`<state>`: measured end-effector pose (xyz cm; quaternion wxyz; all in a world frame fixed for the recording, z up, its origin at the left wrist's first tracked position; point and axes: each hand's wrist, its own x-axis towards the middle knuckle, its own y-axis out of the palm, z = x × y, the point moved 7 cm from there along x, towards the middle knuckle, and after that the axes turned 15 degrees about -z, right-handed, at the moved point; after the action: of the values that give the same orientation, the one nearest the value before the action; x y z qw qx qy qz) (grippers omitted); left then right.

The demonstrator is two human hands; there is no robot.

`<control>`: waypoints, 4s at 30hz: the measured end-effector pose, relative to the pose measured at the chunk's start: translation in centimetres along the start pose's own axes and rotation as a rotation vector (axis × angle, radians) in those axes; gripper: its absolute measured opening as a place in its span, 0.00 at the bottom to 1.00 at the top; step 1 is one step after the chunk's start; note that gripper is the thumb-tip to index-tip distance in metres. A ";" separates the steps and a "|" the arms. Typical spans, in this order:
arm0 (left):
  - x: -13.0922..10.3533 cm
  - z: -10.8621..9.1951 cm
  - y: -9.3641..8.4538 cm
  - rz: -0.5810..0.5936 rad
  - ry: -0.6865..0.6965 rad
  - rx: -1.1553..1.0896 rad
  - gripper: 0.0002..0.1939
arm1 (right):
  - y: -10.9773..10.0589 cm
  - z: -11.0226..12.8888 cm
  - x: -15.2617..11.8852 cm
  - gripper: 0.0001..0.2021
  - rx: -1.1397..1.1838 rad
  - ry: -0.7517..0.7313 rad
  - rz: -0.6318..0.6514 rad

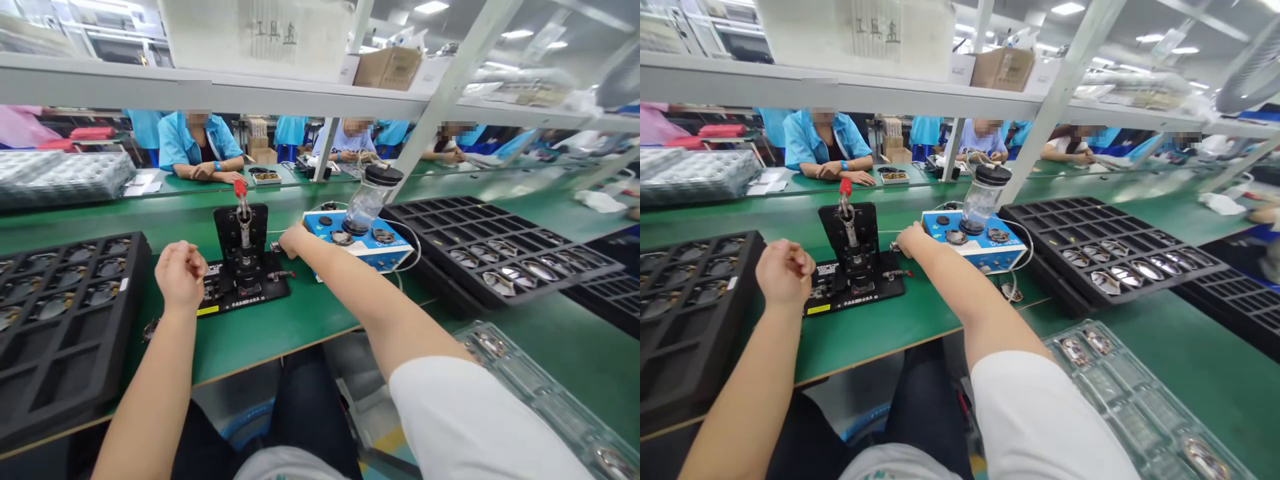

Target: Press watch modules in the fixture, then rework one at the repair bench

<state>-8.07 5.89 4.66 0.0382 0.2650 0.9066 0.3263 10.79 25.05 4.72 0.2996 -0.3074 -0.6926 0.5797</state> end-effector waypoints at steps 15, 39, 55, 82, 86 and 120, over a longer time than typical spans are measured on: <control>-5.6 0.9 2.1 0.465 -0.023 0.222 0.15 | -10.9 0.0 -12.3 0.22 -0.266 -0.048 -0.120; -12.3 1.6 3.7 1.080 -0.158 0.490 0.04 | -0.3 4.1 -25.0 0.28 1.737 0.510 -0.164; -13.0 -2.0 4.5 1.143 0.485 0.277 0.10 | -1.7 4.9 -25.6 0.25 1.727 0.318 -0.306; -13.1 -2.0 4.5 1.164 0.487 0.304 0.12 | -1.6 4.7 -26.3 0.22 1.803 0.325 -0.421; -13.1 -2.2 4.6 1.161 0.502 0.291 0.12 | -1.7 4.7 -26.4 0.22 1.775 0.297 -0.433; -13.4 -2.7 5.0 1.168 0.573 0.250 0.16 | -3.3 4.0 -27.2 0.20 1.372 0.216 -0.530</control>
<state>5.01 0.81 8.49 -0.4185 0.6183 0.6191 0.2434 24.61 1.13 5.78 0.6207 0.0708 -0.1925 0.7568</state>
